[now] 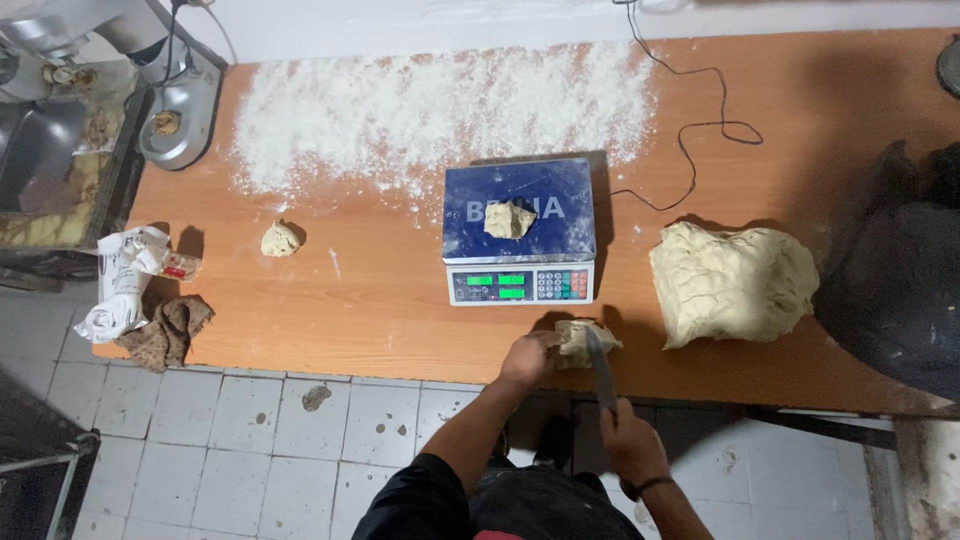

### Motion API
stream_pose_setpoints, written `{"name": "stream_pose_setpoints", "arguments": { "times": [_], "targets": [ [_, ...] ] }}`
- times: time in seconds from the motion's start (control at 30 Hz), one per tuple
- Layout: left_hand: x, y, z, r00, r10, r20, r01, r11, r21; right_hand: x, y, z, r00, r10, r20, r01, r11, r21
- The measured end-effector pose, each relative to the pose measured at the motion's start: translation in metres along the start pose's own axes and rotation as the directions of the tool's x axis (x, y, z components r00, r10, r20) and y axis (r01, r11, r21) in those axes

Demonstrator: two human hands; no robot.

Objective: Portioning a large mass of dough into individual pieces using a knife and a digital scale.

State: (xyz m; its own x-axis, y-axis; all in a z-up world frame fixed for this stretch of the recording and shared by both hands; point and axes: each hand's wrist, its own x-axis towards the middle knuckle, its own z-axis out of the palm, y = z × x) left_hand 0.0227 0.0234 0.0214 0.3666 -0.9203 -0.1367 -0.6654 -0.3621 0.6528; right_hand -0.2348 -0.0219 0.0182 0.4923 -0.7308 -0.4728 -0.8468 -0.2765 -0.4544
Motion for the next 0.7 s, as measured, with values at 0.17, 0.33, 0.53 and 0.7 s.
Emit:
{"name": "stream_pose_setpoints", "arguments": {
  "times": [0.17,0.33,0.53,0.7],
  "targets": [
    [-0.021,0.011,0.005,0.931,-0.013,-0.366,-0.087,0.963,-0.257,0.007,-0.035,0.011,0.99,-0.106,-0.093,0.103,0.994,-0.035],
    [-0.011,-0.008,0.003,0.947,-0.195,-0.255,0.091,0.925,-0.37,0.01,-0.038,0.017,0.969,-0.174,-0.177,0.164,0.984,-0.073],
    [0.027,-0.009,-0.077,0.967,-0.053,0.248,-0.004,0.974,0.225,0.011,-0.039,0.009,0.993,-0.105,-0.057,0.106,0.994,0.018],
    [0.081,-0.002,-0.153,0.83,-0.001,-0.557,0.062,0.994,0.091,0.03,-0.08,-0.015,0.991,-0.064,-0.115,0.075,0.993,0.096]
  ]
}}
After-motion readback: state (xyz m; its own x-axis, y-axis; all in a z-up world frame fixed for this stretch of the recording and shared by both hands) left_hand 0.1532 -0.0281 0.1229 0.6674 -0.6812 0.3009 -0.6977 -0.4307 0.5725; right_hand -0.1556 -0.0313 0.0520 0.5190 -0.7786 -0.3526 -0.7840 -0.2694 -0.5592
